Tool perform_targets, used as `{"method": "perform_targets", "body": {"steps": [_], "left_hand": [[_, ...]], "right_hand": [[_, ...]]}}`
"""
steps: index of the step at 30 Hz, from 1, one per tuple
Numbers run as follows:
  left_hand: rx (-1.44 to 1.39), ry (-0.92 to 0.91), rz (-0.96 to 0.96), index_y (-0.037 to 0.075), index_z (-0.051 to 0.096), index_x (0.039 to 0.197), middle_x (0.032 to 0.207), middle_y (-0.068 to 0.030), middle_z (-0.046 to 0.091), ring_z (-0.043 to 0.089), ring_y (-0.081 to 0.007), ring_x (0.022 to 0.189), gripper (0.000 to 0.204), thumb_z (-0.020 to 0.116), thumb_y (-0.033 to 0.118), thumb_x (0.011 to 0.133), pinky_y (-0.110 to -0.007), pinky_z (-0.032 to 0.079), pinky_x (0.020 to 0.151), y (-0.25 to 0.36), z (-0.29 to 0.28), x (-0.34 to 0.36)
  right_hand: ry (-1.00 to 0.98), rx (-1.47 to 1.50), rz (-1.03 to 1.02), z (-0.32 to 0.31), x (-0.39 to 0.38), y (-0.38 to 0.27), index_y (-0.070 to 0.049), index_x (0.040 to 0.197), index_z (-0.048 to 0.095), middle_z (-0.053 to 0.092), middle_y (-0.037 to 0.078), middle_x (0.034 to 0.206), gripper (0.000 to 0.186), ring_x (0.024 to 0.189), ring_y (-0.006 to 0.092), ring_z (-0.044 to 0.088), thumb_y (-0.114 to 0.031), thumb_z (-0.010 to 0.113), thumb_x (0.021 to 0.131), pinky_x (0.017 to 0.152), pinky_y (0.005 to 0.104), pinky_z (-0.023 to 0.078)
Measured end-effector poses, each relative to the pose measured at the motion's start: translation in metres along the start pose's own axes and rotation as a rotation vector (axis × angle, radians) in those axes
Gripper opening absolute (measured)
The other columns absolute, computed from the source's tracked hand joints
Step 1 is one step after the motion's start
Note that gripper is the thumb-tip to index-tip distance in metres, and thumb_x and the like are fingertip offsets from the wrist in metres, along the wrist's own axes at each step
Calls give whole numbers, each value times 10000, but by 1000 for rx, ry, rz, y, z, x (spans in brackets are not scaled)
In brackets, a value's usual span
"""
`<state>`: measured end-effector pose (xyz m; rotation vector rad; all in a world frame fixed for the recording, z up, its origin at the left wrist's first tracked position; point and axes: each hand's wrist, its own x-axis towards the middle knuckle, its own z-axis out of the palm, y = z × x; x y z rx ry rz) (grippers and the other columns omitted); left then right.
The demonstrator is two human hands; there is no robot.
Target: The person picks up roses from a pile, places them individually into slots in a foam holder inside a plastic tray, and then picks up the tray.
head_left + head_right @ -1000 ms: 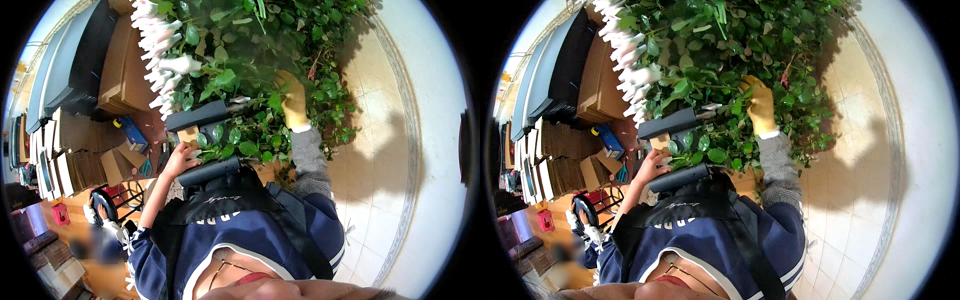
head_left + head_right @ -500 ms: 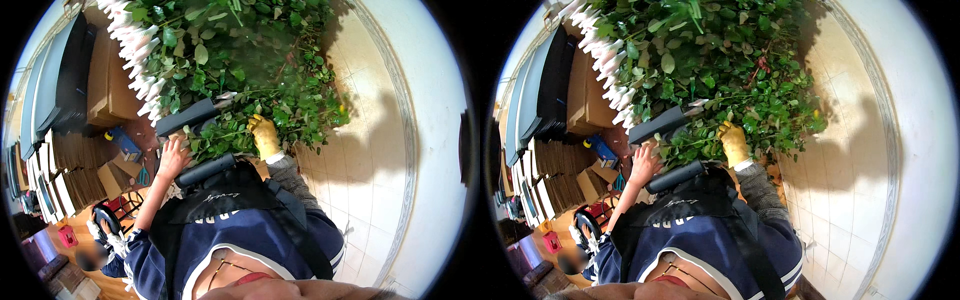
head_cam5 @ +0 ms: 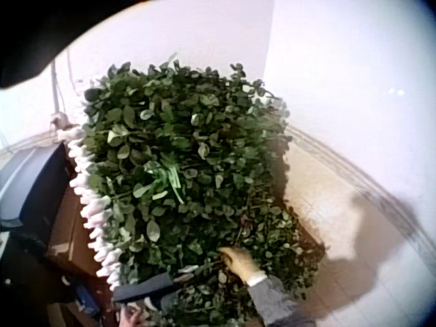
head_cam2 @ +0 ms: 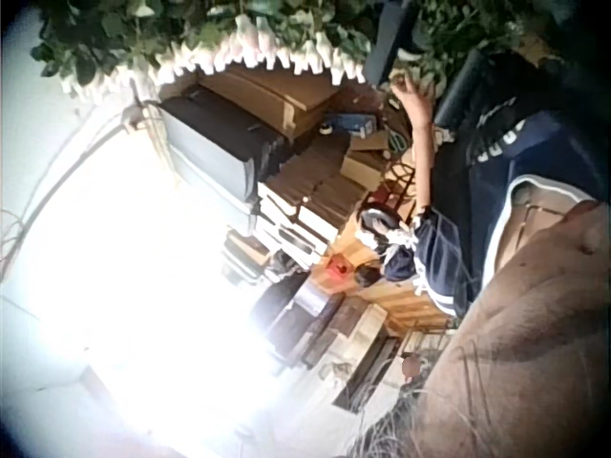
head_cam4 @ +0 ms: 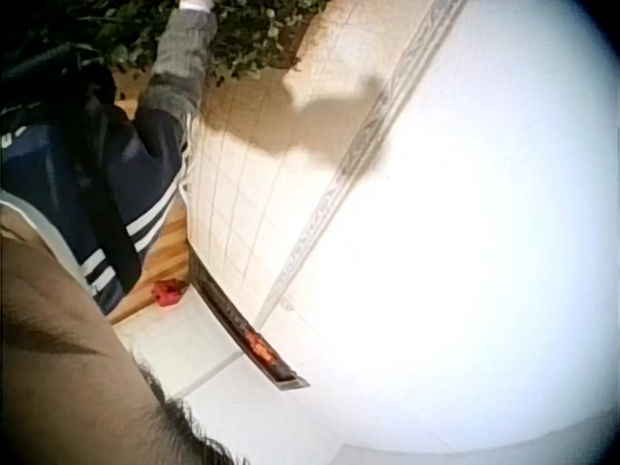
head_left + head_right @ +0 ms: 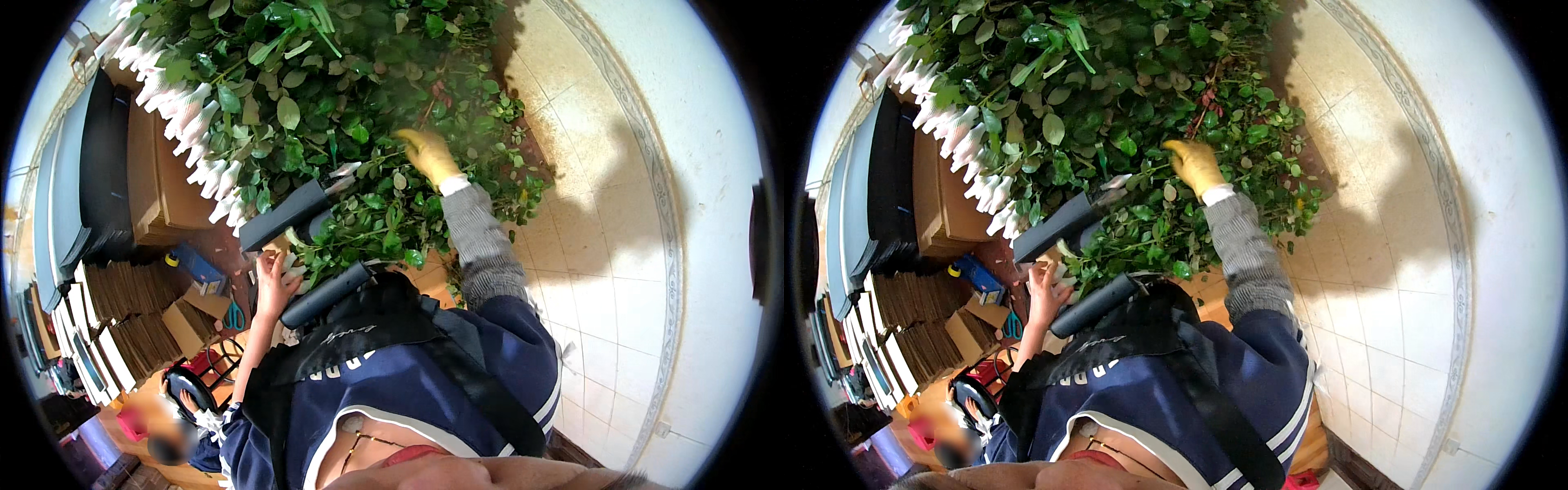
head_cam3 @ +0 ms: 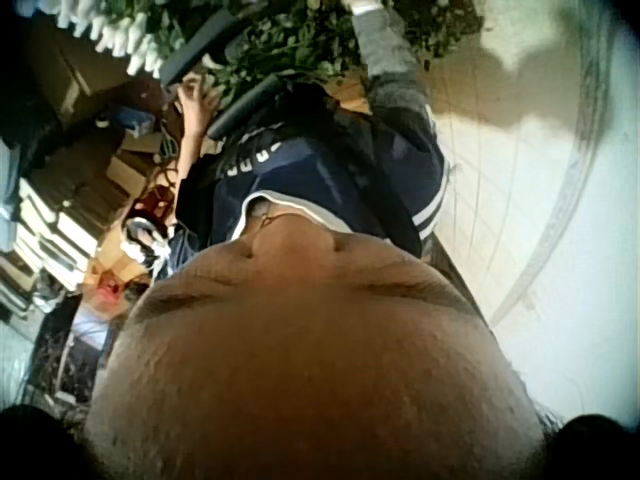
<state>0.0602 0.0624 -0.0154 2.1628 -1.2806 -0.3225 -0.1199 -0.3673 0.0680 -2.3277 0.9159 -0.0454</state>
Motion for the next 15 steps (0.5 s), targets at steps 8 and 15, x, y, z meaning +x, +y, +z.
{"method": "perform_targets", "body": {"steps": [8, 15], "left_hand": [[92, -83, 32, 54, 475, 1412, 1106, -183, 536, 581, -375, 1000, 753, 821, 114, 746, -457, 494, 867, 4, -9, 7], [9, -64, 8, 41, 561, 1295, 1162, -171, 558, 572, -373, 1077, 651, 830, 157, 714, -441, 486, 941, 11, -13, 8]], "right_hand": [[586, -632, -81, 23, 37, 75, -172, 1031, 746, 637, 84, 1352, 230, 1301, 274, 545, -92, 702, 820, 1149, 442, 353], [604, -769, -375, -58, -20, 0, -122, 1086, 720, 709, 55, 1189, 268, 1203, 240, 607, -64, 619, 844, 1132, 422, 386]]}}
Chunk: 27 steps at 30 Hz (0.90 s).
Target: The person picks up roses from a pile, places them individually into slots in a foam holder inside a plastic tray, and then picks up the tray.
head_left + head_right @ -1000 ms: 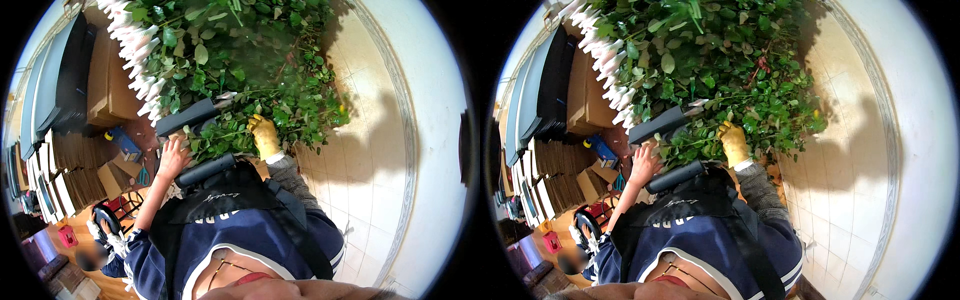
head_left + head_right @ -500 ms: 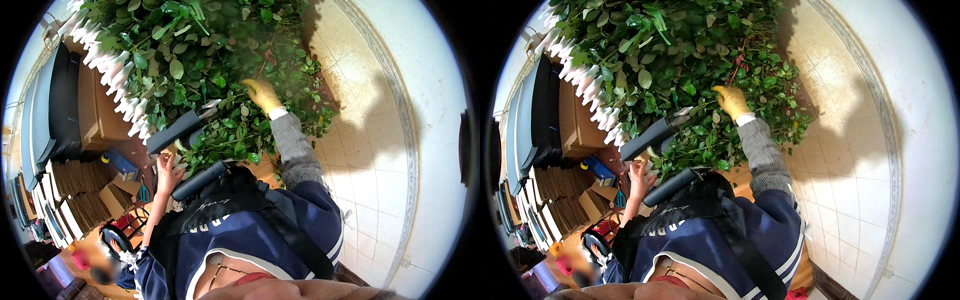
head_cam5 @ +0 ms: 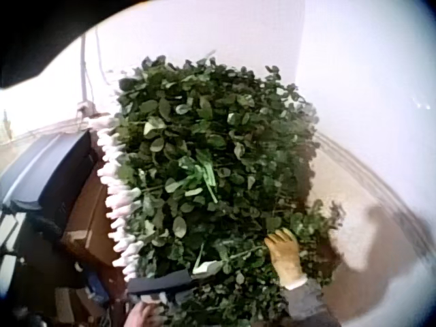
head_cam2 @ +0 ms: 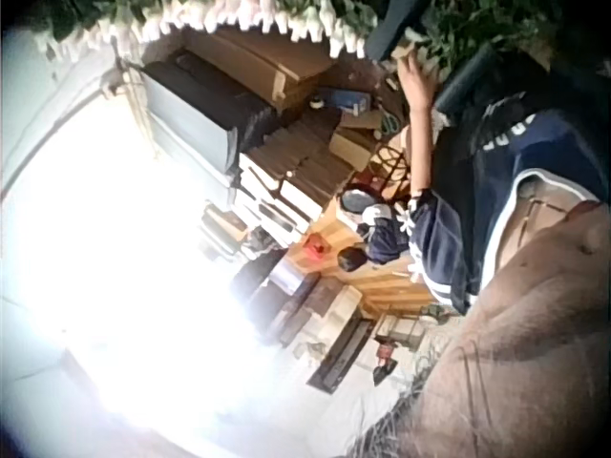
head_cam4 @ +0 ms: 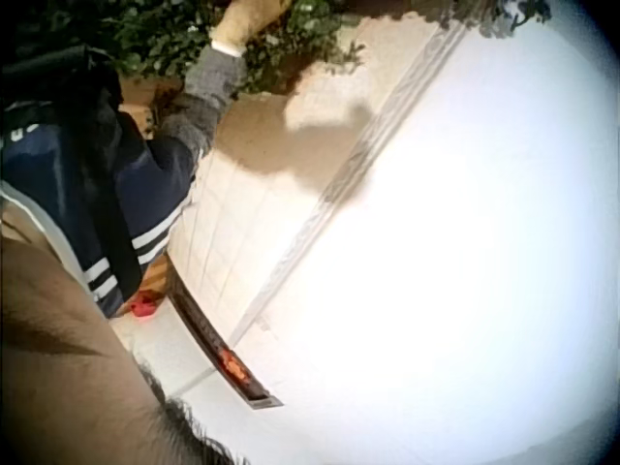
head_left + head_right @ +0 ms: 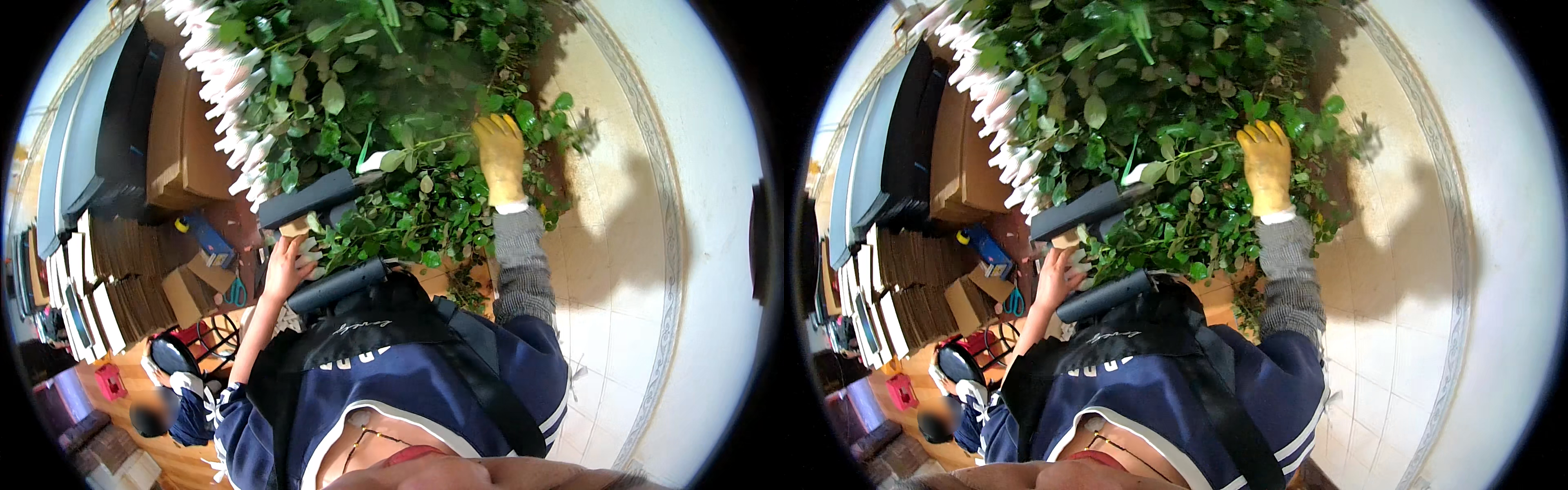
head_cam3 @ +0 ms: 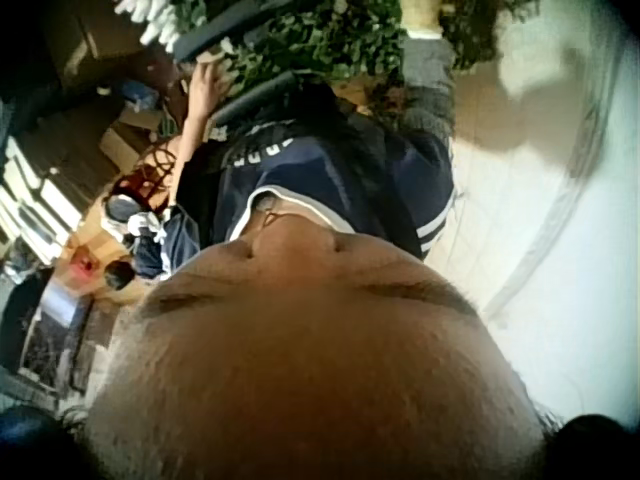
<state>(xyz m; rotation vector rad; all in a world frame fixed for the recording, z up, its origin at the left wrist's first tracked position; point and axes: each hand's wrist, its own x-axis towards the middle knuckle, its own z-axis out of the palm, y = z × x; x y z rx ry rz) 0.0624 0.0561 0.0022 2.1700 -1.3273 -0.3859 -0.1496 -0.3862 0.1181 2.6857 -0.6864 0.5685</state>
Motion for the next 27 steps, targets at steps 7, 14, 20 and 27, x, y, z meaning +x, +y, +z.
{"method": "perform_targets", "body": {"steps": [7, 14, 20, 27], "left_hand": [[-6, 7, -4, 71, 524, 1311, 1177, -157, 555, 574, -370, 1077, 680, 837, 188, 719, -462, 481, 923, -4, 1, -2], [48, 16, -8, 66, 522, 1355, 1230, -158, 567, 563, -366, 1138, 701, 820, 334, 781, -468, 457, 961, 22, -38, 7], [-861, 163, 23, -5, 522, 1401, 1090, -69, 614, 594, -136, 974, 510, 670, 161, 942, -300, 478, 914, 80, -72, 21], [-752, 513, -32, -5, 691, 1124, 816, -25, 611, 556, -104, 745, 183, 583, 87, 1009, -240, 436, 671, 107, -97, -4]], "right_hand": [[41, 229, 0, -68, -38, -30, -83, 1139, 691, 707, 105, 1122, 380, 1139, 286, 627, 40, 672, 780, 1072, 447, 446], [75, 386, 7, -97, -46, -63, -19, 1100, 691, 696, 151, 1082, 392, 1095, 338, 635, 98, 618, 733, 1065, 494, 466], [109, 402, -62, -115, -43, -85, -3, 1061, 680, 705, 143, 1065, 401, 1082, 339, 646, 108, 606, 683, 1060, 501, 466], [109, 337, -135, -107, -40, -100, -10, 1035, 680, 708, 131, 1045, 403, 1088, 337, 649, 135, 579, 672, 1059, 506, 465]]}}
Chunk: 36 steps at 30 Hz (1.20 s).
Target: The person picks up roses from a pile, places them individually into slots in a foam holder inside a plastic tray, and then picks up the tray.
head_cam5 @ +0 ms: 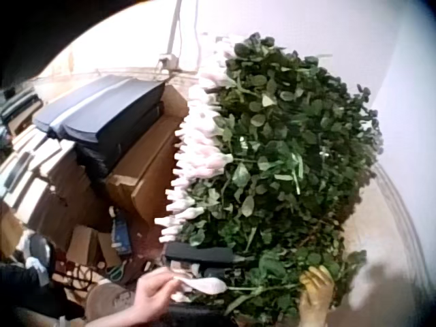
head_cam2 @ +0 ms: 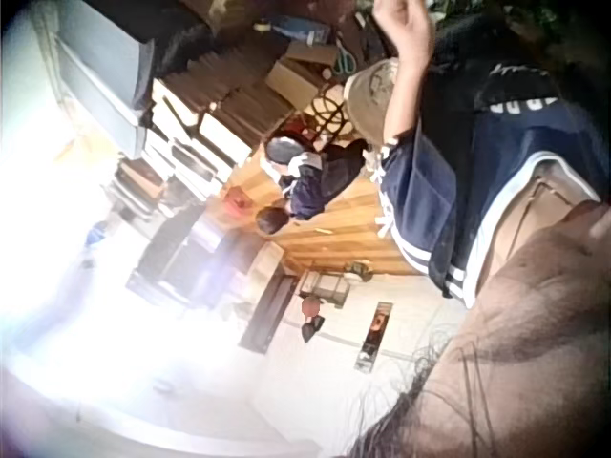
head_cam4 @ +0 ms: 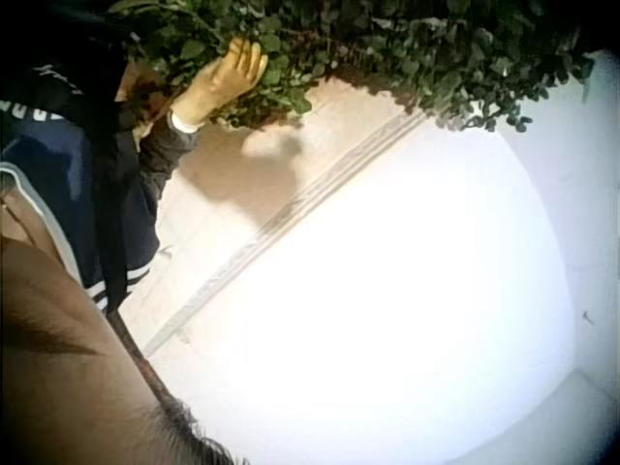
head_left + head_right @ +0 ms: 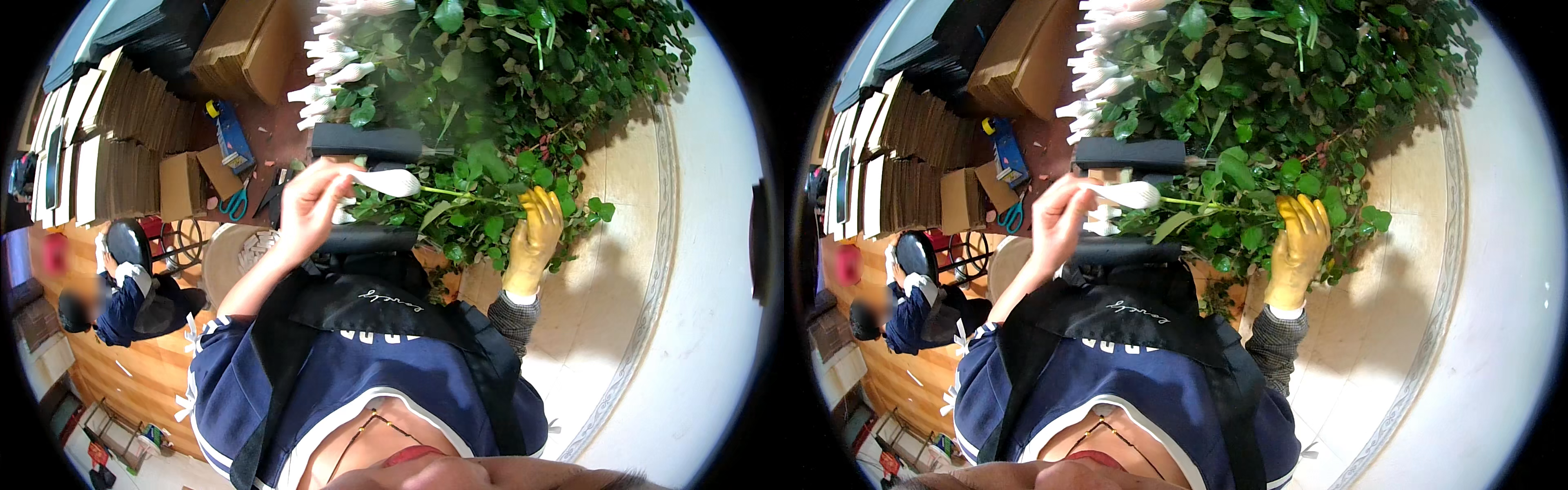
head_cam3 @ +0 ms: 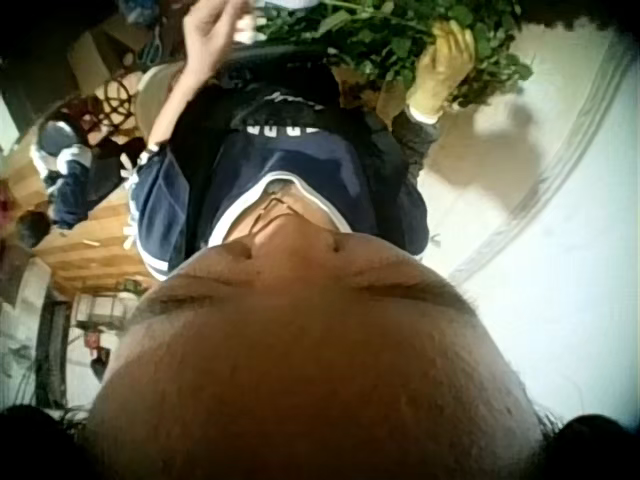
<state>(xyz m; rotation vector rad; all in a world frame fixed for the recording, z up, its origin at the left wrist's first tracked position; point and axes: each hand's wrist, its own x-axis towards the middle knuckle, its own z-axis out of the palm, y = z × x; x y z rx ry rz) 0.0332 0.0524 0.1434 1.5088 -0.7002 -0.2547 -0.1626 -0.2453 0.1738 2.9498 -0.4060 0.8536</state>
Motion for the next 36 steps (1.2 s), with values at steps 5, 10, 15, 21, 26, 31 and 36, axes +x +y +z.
{"method": "perform_targets", "body": {"steps": [5, 10, 15, 21, 26, 31, 36], "left_hand": [[725, -58, -280, -29, 663, 1038, 807, -140, 641, 619, -219, 697, 219, 620, 179, 983, -343, 489, 649, -5, -112, -26], [1127, -221, -517, -1, 597, 1249, 1071, -204, 698, 684, -367, 986, 591, 790, 350, 815, -445, 551, 834, -15, -124, -70], [312, -105, -80, 14, 477, 1415, 1350, -165, 587, 597, -263, 1235, 773, 838, 69, 734, -379, 487, 1034, 2, -32, -31], [-428, 72, -59, 67, 310, 1492, 1247, -193, 621, 635, -211, 1113, 761, 715, -67, 862, -336, 500, 961, 2, 27, -29], [-223, 31, 160, 79, 260, 1394, 1185, -191, 651, 644, -211, 1068, 745, 726, -99, 839, -344, 498, 934, 2, 33, -23], [-74, 11, 280, 66, 259, 1332, 1213, -208, 651, 647, -204, 1014, 688, 701, -119, 839, -327, 504, 878, 12, 34, -19], [-113, -10, 358, 64, 243, 1375, 1236, -225, 646, 601, -155, 855, 711, 641, -168, 834, -309, 508, 779, 13, 40, -17]], "right_hand": [[-2, 76, 117, 10, -8, 7, 8, 1006, 658, 697, 153, 1049, 370, 1099, 372, 635, 124, 566, 666, 1069, 519, 457], [-62, 176, 57, 28, -7, -5, 23, 1077, 664, 678, 195, 1149, 417, 1173, 379, 610, 136, 508, 708, 1096, 502, 438], [-2, 272, 52, 44, -7, -37, 0, 1043, 657, 678, 158, 1123, 408, 1136, 357, 621, 93, 507, 676, 1096, 530, 440], [-96, 291, 21, 47, -14, -45, -20, 1080, 678, 681, 159, 1114, 404, 1128, 361, 623, 49, 534, 710, 1078, 521, 447], [-111, 323, 0, 55, -27, -37, -26, 1081, 682, 689, 155, 1099, 439, 1133, 359, 624, 102, 604, 669, 1079, 517, 438], [-22, 380, 17, 55, -25, -52, -23, 1050, 689, 692, 149, 1059, 462, 1104, 350, 633, 159, 615, 632, 1079, 504, 438], [-111, 412, 11, 57, -16, -48, -10, 990, 674, 682, 148, 1003, 414, 1044, 351, 641, 173, 598, 626, 1056, 512, 448]]}}
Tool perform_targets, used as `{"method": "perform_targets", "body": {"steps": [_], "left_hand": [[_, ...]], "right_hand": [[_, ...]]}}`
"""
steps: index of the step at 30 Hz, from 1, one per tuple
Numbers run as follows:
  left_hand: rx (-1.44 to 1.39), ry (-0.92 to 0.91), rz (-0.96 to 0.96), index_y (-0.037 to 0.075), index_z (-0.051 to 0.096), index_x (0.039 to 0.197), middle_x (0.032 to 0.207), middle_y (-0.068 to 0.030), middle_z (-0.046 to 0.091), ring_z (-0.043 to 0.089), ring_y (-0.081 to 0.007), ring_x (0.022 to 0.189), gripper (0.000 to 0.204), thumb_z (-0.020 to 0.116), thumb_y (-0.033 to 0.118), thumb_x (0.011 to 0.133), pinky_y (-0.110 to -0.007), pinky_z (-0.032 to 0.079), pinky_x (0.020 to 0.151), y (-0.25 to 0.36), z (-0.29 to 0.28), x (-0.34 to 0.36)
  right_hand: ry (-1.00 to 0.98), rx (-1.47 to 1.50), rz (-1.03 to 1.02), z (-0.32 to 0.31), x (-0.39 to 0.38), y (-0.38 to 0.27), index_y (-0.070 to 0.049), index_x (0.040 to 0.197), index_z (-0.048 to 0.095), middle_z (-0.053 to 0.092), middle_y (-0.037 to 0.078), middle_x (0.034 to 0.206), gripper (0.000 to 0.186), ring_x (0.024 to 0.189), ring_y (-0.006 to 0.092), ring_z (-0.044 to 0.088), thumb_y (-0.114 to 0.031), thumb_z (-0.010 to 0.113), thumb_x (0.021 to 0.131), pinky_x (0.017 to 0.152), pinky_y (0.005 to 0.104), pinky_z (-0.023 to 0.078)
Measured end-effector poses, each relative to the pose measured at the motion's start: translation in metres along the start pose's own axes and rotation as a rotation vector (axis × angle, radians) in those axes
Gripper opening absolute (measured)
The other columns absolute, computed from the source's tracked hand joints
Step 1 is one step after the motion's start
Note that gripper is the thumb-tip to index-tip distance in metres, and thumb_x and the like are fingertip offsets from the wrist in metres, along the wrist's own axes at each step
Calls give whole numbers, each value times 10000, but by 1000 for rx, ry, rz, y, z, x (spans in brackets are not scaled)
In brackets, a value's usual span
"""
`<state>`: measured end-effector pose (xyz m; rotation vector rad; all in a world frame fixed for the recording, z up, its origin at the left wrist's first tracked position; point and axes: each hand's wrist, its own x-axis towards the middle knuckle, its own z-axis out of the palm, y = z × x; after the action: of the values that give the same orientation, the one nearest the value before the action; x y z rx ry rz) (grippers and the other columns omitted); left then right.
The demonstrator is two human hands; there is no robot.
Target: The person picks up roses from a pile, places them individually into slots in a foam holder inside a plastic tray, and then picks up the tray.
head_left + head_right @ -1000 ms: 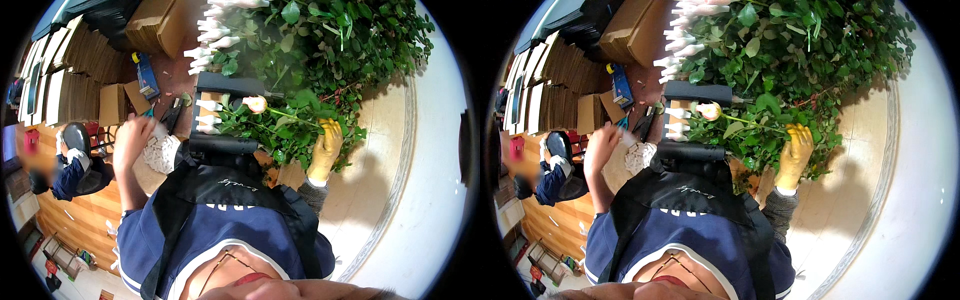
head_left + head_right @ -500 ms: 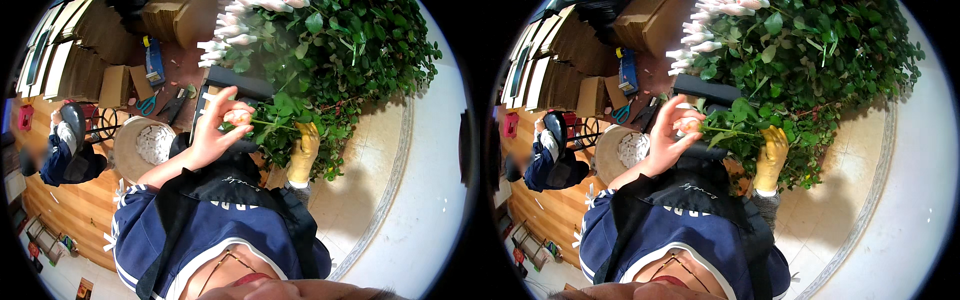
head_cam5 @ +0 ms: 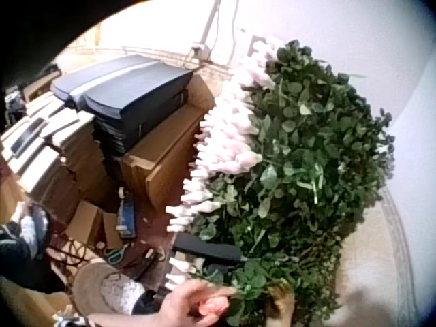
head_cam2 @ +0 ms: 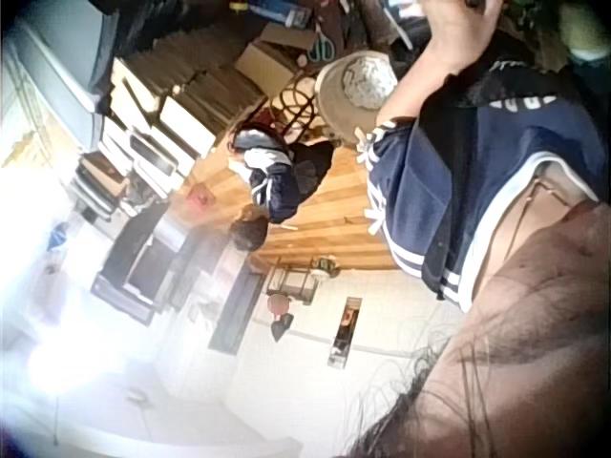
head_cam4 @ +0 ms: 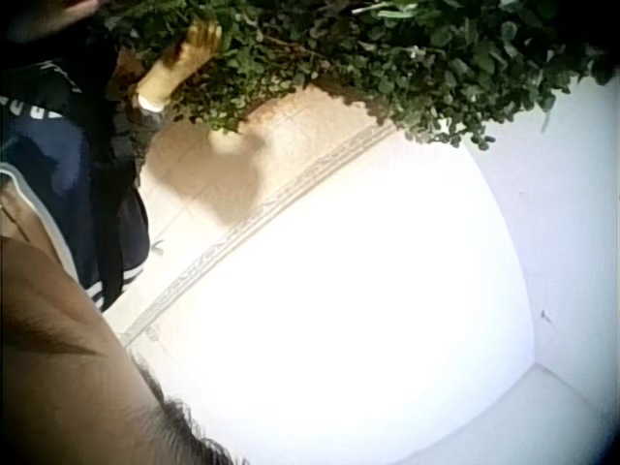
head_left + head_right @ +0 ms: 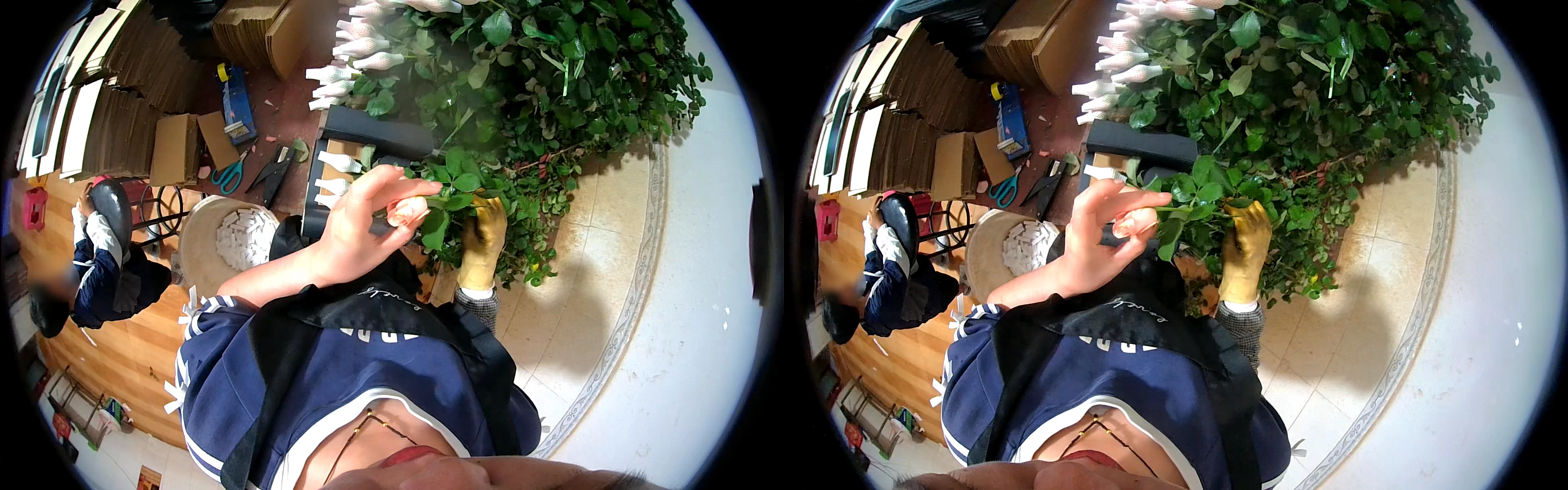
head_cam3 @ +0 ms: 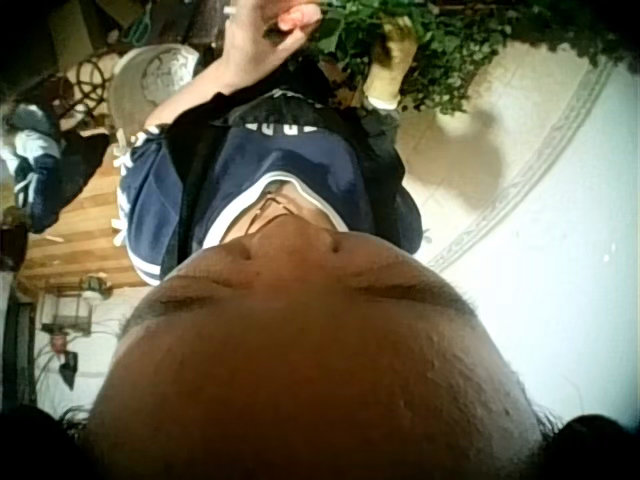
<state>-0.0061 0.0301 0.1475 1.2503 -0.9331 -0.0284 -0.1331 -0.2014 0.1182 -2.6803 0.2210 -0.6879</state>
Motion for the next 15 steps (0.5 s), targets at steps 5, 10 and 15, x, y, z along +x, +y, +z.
{"method": "perform_targets", "body": {"steps": [5, 10, 15], "left_hand": [[125, 22, 62, 50, 235, 1478, 1246, -141, 684, 651, -177, 776, 818, 702, -109, 826, -334, 543, 719, 2, 5, 2], [198, 20, 148, 36, 200, 1510, 1167, -129, 710, 662, -233, 773, 914, 741, -92, 784, -371, 527, 713, 7, 8, 11], [241, 7, 157, 29, 167, 1531, 1121, -121, 716, 666, -277, 774, 977, 770, -59, 768, -388, 503, 708, 7, 9, 15]], "right_hand": [[31, 15, -38, 1, 4, -1, -8, 997, 663, 678, 142, 1003, 412, 1037, 363, 638, 164, 599, 628, 1043, 520, 452], [32, -30, -49, 5, -5, 10, -11, 1008, 659, 678, 141, 1030, 414, 1051, 370, 634, 154, 593, 634, 1019, 523, 461], [85, -139, 7, -12, -6, 6, -13, 1050, 662, 685, 143, 1068, 422, 1085, 369, 632, 133, 580, 663, 1027, 515, 464]]}}
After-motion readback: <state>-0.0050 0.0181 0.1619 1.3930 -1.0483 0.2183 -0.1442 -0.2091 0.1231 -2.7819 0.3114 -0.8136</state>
